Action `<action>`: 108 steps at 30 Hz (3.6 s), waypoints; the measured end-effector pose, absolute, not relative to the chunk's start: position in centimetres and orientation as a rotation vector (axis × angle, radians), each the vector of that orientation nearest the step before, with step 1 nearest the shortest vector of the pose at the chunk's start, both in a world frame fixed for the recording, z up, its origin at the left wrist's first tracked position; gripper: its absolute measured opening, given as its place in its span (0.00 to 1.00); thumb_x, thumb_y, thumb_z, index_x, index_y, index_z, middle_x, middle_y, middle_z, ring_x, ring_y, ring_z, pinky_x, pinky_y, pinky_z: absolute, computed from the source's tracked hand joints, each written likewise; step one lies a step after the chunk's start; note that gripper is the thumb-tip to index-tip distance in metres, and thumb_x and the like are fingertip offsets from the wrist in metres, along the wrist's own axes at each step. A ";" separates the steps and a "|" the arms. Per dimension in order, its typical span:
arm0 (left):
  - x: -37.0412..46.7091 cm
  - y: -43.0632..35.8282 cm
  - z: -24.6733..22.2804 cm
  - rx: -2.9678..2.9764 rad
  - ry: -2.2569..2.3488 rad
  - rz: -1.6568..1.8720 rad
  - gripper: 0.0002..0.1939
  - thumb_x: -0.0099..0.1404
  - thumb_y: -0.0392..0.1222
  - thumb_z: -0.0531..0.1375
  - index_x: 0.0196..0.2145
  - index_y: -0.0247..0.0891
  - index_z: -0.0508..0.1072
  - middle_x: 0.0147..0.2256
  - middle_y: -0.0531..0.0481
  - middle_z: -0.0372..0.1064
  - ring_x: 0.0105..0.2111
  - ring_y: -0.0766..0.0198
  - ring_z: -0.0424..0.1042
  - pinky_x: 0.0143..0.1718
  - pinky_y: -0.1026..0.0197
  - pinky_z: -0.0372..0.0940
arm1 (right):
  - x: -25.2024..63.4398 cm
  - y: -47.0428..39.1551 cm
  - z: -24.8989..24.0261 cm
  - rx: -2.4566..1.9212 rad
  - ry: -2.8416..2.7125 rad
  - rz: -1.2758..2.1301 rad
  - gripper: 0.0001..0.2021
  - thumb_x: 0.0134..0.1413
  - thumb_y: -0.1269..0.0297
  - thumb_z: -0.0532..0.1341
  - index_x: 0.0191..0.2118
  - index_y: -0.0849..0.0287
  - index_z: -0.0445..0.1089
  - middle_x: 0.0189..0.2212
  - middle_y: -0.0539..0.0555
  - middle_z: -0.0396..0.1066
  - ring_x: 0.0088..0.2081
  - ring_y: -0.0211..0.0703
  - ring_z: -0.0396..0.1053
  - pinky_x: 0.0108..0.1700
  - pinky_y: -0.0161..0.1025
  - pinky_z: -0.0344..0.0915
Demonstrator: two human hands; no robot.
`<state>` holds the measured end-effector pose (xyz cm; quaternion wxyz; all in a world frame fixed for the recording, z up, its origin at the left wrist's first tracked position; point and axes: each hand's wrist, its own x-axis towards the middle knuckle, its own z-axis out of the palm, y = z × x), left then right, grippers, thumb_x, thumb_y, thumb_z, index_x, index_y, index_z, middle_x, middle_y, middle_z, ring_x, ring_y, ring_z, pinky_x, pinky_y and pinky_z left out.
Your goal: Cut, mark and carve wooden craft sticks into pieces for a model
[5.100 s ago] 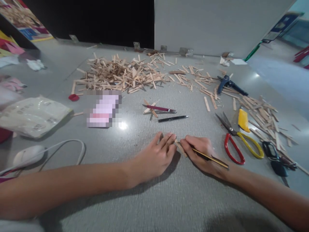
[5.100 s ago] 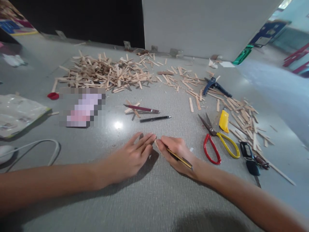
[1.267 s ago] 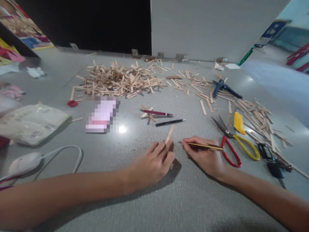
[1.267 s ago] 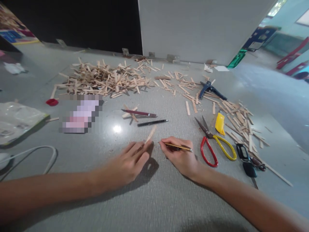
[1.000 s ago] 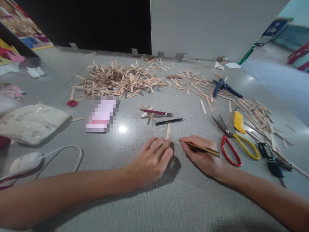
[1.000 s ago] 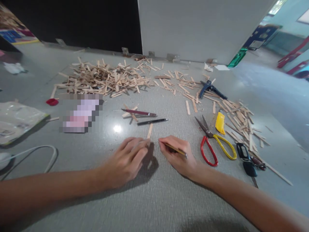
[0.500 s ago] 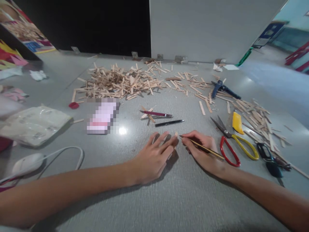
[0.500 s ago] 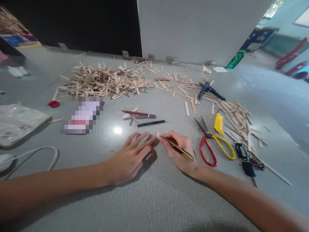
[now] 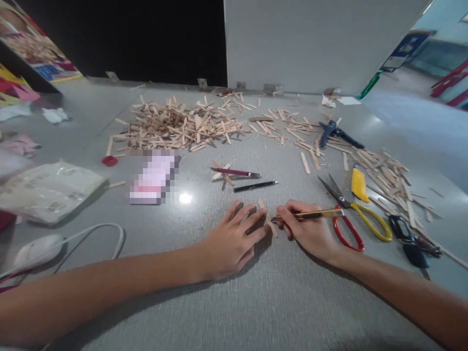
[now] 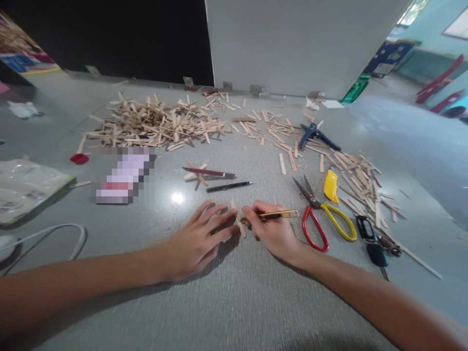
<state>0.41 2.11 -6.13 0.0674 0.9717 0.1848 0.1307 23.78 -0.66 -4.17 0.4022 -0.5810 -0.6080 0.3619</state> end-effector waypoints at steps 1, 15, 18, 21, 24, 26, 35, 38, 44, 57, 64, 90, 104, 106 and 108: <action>0.4 2.2 -6.2 2.931 0.545 0.391 0.24 0.74 0.36 0.58 0.66 0.35 0.66 0.68 0.31 0.66 0.68 0.37 0.64 0.69 0.28 0.57 | 23.8 -0.7 -4.1 -1.467 -1.546 0.922 0.24 0.69 0.51 0.61 0.22 0.54 0.68 0.12 0.45 0.64 0.15 0.35 0.60 0.22 0.36 0.58; 0.4 2.3 -6.9 2.883 0.440 0.407 0.27 0.75 0.36 0.59 0.69 0.31 0.63 0.70 0.26 0.61 0.74 0.34 0.56 0.71 0.28 0.55 | 24.2 -1.2 -4.0 -1.440 -1.881 0.623 0.24 0.74 0.56 0.59 0.23 0.56 0.67 0.18 0.47 0.67 0.20 0.35 0.61 0.25 0.35 0.56; 0.5 2.3 -6.9 2.885 0.434 0.412 0.28 0.74 0.36 0.59 0.69 0.30 0.63 0.70 0.26 0.62 0.73 0.34 0.56 0.70 0.28 0.56 | 24.2 -1.1 -4.1 -1.419 -1.900 0.603 0.23 0.75 0.58 0.58 0.23 0.56 0.66 0.18 0.46 0.65 0.20 0.34 0.60 0.24 0.34 0.56; 0.5 2.4 -6.9 2.894 0.421 0.429 0.28 0.74 0.36 0.60 0.69 0.29 0.63 0.69 0.26 0.63 0.73 0.34 0.57 0.71 0.30 0.57 | 24.2 -1.0 -4.1 -1.400 -1.919 0.583 0.23 0.75 0.58 0.58 0.23 0.55 0.64 0.18 0.45 0.63 0.20 0.34 0.59 0.24 0.34 0.55; 0.5 2.4 -7.0 2.890 0.419 0.450 0.28 0.73 0.36 0.60 0.68 0.29 0.63 0.69 0.26 0.63 0.73 0.36 0.57 0.72 0.33 0.56 | 24.2 -0.9 -4.2 -1.379 -1.932 0.569 0.23 0.75 0.58 0.58 0.24 0.55 0.63 0.18 0.44 0.62 0.20 0.34 0.58 0.23 0.34 0.54; 0.5 2.4 -7.0 2.886 0.415 0.454 0.28 0.73 0.35 0.60 0.68 0.29 0.63 0.69 0.26 0.63 0.74 0.37 0.57 0.73 0.34 0.57 | 24.2 -0.9 -4.3 -1.369 -1.934 0.560 0.23 0.75 0.58 0.58 0.24 0.55 0.63 0.18 0.44 0.62 0.20 0.33 0.57 0.23 0.34 0.53; 0.6 2.4 -6.6 2.913 0.387 0.457 0.28 0.73 0.34 0.57 0.68 0.26 0.62 0.65 0.23 0.67 0.69 0.34 0.65 0.70 0.33 0.62 | 23.7 -1.0 -4.1 -1.302 -1.909 0.611 0.23 0.75 0.62 0.60 0.23 0.56 0.64 0.17 0.44 0.65 0.19 0.32 0.59 0.22 0.33 0.53; 0.7 2.4 -6.6 2.912 0.395 0.442 0.28 0.73 0.34 0.57 0.68 0.28 0.62 0.65 0.24 0.67 0.70 0.36 0.65 0.70 0.34 0.61 | 23.6 -1.0 -4.1 -1.287 -1.900 0.605 0.23 0.75 0.63 0.60 0.23 0.56 0.64 0.17 0.43 0.65 0.19 0.32 0.59 0.22 0.34 0.52; 0.6 2.4 -6.8 2.934 0.396 0.445 0.28 0.73 0.34 0.56 0.68 0.27 0.61 0.66 0.23 0.66 0.69 0.35 0.65 0.70 0.33 0.62 | 23.6 -0.9 -4.2 -1.297 -1.922 0.570 0.22 0.74 0.64 0.60 0.23 0.55 0.62 0.17 0.43 0.61 0.19 0.33 0.57 0.23 0.34 0.52; 0.7 2.4 -6.9 2.981 0.423 0.469 0.20 0.77 0.33 0.52 0.63 0.21 0.65 0.66 0.21 0.67 0.70 0.39 0.65 0.70 0.39 0.62 | 24.2 -1.1 -5.4 -1.301 -2.029 0.521 0.22 0.77 0.59 0.54 0.26 0.53 0.53 0.20 0.43 0.55 0.21 0.35 0.53 0.25 0.35 0.52; 0.8 2.5 -6.8 2.970 0.416 0.443 0.17 0.77 0.31 0.51 0.59 0.23 0.68 0.67 0.21 0.65 0.71 0.40 0.63 0.71 0.40 0.63 | 23.8 -1.1 -4.6 -1.355 -1.987 0.571 0.26 0.78 0.50 0.51 0.24 0.53 0.54 0.18 0.44 0.56 0.20 0.35 0.54 0.24 0.36 0.53; 0.7 2.4 -7.1 2.888 0.438 0.458 0.20 0.76 0.31 0.53 0.63 0.26 0.64 0.69 0.24 0.62 0.73 0.43 0.59 0.72 0.41 0.61 | 23.8 -1.0 -4.2 -1.448 -1.973 0.632 0.25 0.76 0.52 0.52 0.24 0.53 0.55 0.18 0.45 0.58 0.20 0.35 0.57 0.24 0.36 0.53; 0.8 2.3 -7.0 2.906 0.506 0.444 0.22 0.78 0.33 0.49 0.67 0.26 0.62 0.69 0.27 0.64 0.72 0.44 0.62 0.73 0.39 0.54 | 24.3 -1.1 -4.9 -1.340 -2.044 0.630 0.26 0.79 0.48 0.48 0.25 0.52 0.54 0.20 0.44 0.53 0.21 0.36 0.50 0.25 0.37 0.52; 0.8 2.2 -7.0 2.905 0.517 0.439 0.22 0.78 0.34 0.49 0.67 0.26 0.62 0.69 0.27 0.64 0.72 0.44 0.62 0.73 0.39 0.54 | 24.4 -1.1 -5.0 -1.336 -2.046 0.629 0.26 0.79 0.48 0.48 0.26 0.53 0.55 0.20 0.44 0.54 0.21 0.36 0.51 0.25 0.37 0.53; 0.9 2.2 -6.9 2.906 0.523 0.429 0.22 0.78 0.34 0.49 0.66 0.26 0.62 0.69 0.28 0.65 0.72 0.44 0.63 0.73 0.38 0.55 | 24.5 -1.2 -5.3 -1.337 -2.046 0.624 0.25 0.79 0.49 0.50 0.26 0.53 0.57 0.21 0.44 0.56 0.22 0.36 0.54 0.25 0.37 0.53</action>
